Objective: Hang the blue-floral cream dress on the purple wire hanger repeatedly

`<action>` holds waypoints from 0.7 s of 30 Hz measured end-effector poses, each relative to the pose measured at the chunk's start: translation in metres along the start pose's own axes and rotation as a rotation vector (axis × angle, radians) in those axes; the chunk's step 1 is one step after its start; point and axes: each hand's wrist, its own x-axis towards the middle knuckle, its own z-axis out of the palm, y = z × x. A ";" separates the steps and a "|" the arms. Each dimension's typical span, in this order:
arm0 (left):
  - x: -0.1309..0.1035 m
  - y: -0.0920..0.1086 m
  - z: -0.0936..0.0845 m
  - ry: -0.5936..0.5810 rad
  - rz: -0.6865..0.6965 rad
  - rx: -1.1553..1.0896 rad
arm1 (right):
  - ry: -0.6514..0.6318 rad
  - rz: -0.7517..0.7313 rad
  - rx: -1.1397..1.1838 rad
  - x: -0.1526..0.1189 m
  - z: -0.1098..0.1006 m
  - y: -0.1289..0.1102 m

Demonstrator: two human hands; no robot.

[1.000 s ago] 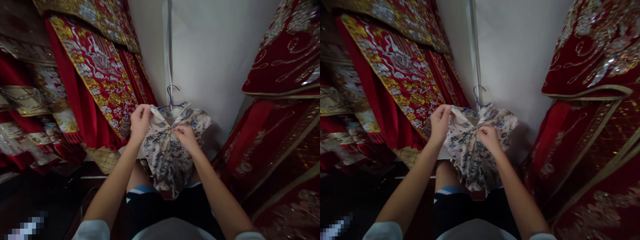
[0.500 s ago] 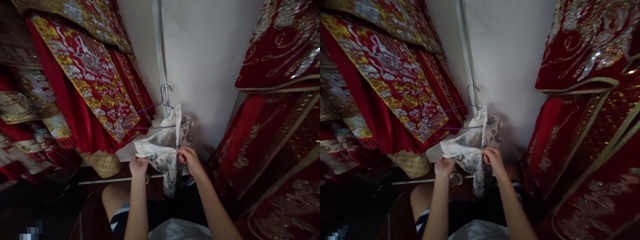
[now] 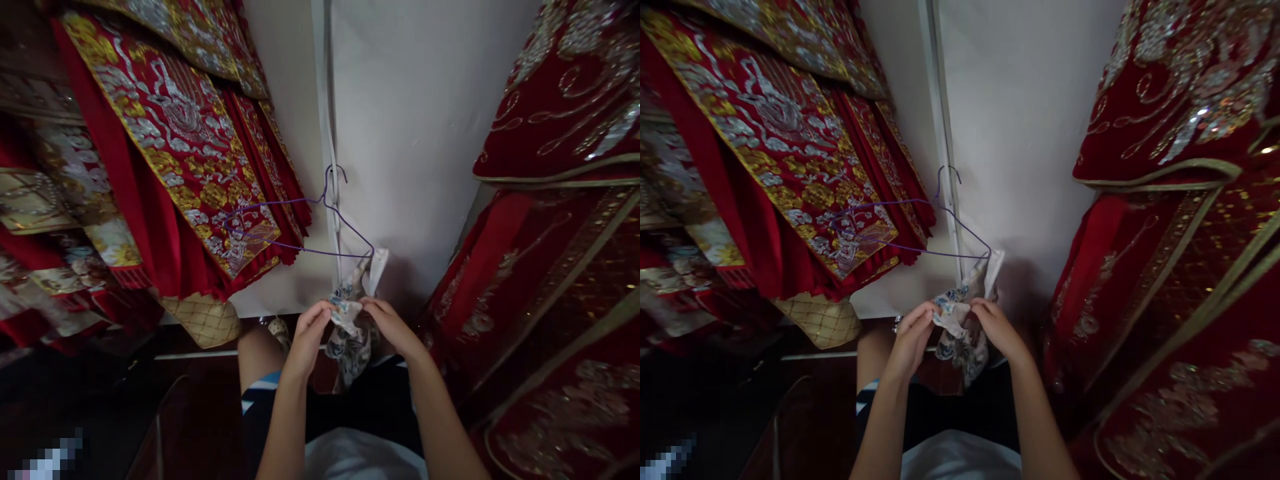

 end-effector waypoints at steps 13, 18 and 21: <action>-0.010 -0.033 -0.026 -0.302 -0.151 0.433 | -0.650 0.171 0.281 -0.028 0.001 -0.036; -0.015 -0.038 -0.082 -0.439 -0.201 0.937 | -0.368 -0.010 0.046 0.008 -0.021 -0.074; -0.006 -0.021 -0.114 -0.207 -0.085 1.090 | -0.190 -0.221 -0.136 0.051 -0.018 -0.091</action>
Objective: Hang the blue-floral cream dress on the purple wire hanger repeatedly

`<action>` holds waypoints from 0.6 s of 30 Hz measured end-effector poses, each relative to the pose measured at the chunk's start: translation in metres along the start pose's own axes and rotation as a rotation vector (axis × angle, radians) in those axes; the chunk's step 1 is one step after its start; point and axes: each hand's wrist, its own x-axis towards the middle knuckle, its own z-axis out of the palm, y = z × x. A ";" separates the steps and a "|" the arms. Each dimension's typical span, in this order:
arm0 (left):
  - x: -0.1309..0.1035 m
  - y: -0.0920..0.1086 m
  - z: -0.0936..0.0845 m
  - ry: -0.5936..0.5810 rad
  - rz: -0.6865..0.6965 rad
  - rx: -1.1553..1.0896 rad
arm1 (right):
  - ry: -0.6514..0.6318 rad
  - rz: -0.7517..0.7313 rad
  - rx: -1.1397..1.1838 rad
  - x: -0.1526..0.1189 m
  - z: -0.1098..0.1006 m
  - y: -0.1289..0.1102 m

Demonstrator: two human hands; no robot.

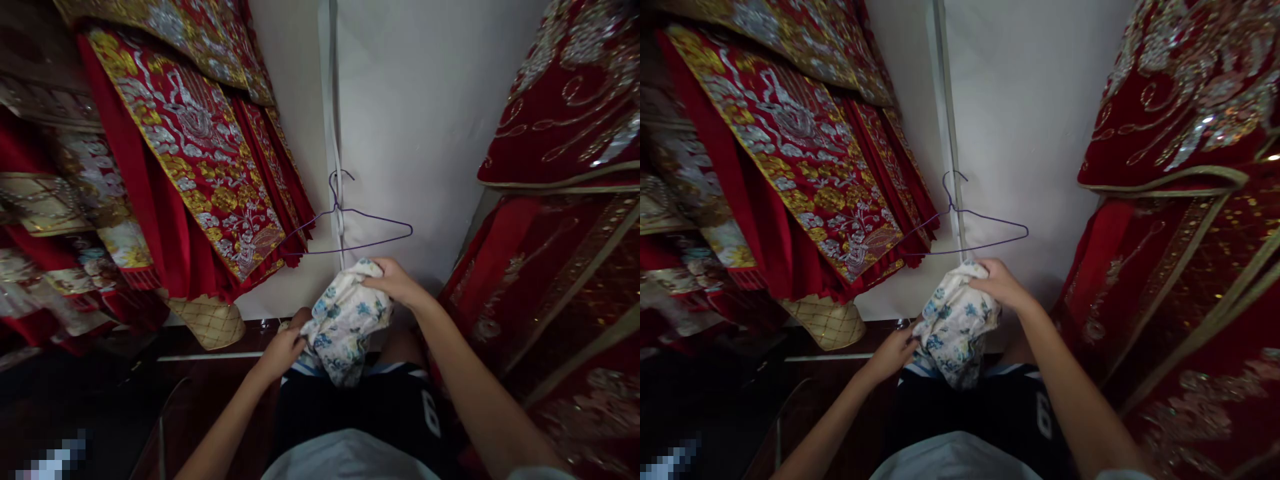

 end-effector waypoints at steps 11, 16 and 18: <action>-0.002 0.027 -0.056 -0.254 0.088 0.012 | 0.109 0.008 -0.250 0.100 -0.010 0.053; 0.003 0.032 -0.077 -0.075 0.166 0.141 | 0.092 0.006 -0.244 0.074 -0.028 0.065; 0.012 0.033 -0.089 0.042 0.133 0.177 | 0.107 0.002 -0.257 0.064 -0.037 0.061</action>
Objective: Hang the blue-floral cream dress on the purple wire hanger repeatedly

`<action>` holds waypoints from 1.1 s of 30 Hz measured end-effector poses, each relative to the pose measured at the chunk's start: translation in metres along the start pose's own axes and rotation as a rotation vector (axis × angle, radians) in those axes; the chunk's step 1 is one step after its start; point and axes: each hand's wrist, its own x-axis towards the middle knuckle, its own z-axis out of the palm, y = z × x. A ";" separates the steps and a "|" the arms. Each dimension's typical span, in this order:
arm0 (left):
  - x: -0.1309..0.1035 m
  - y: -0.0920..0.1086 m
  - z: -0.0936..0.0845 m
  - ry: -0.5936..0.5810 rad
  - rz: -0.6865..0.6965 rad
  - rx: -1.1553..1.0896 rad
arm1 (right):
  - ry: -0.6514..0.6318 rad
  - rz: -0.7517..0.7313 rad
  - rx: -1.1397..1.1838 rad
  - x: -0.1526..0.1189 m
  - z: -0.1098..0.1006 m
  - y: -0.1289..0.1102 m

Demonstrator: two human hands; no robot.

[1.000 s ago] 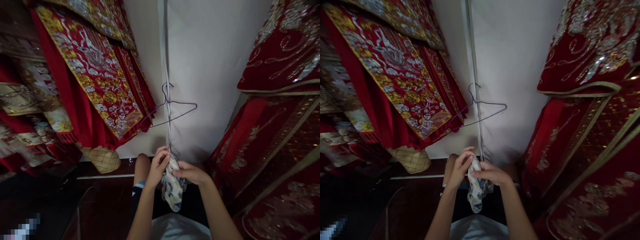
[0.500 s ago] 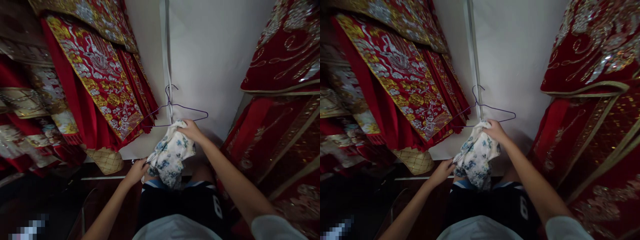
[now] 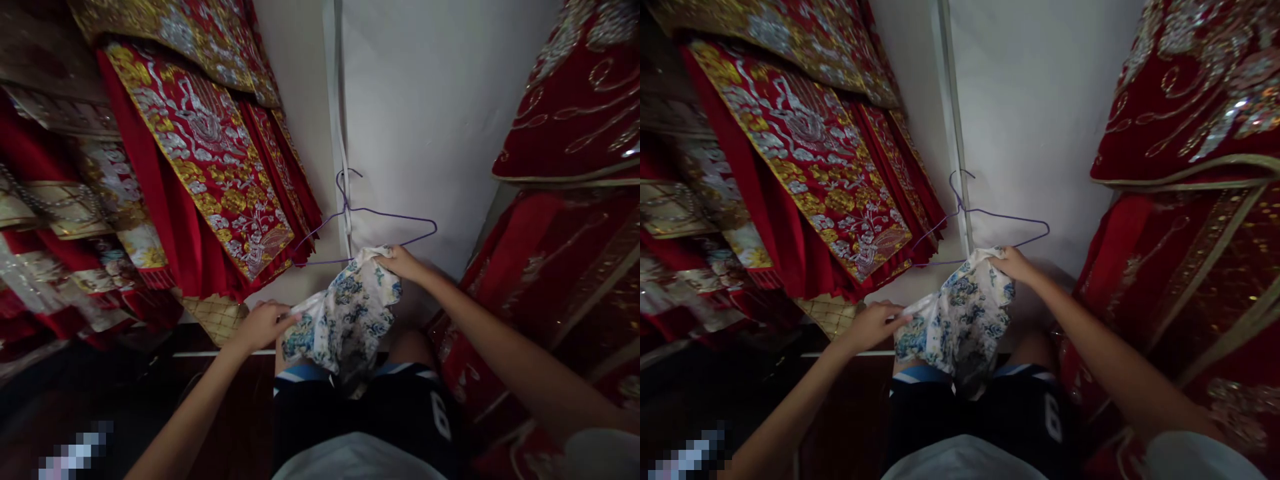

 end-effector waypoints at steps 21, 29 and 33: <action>0.138 0.070 0.005 0.588 0.034 -0.022 | 0.163 -0.112 -0.034 -0.041 -0.015 -0.026; 0.137 0.071 -0.017 0.527 0.002 0.175 | 0.565 -0.072 -0.437 -0.039 -0.063 -0.021; 0.136 0.065 -0.027 0.542 0.039 0.259 | 0.505 -0.099 -0.506 -0.023 -0.081 -0.018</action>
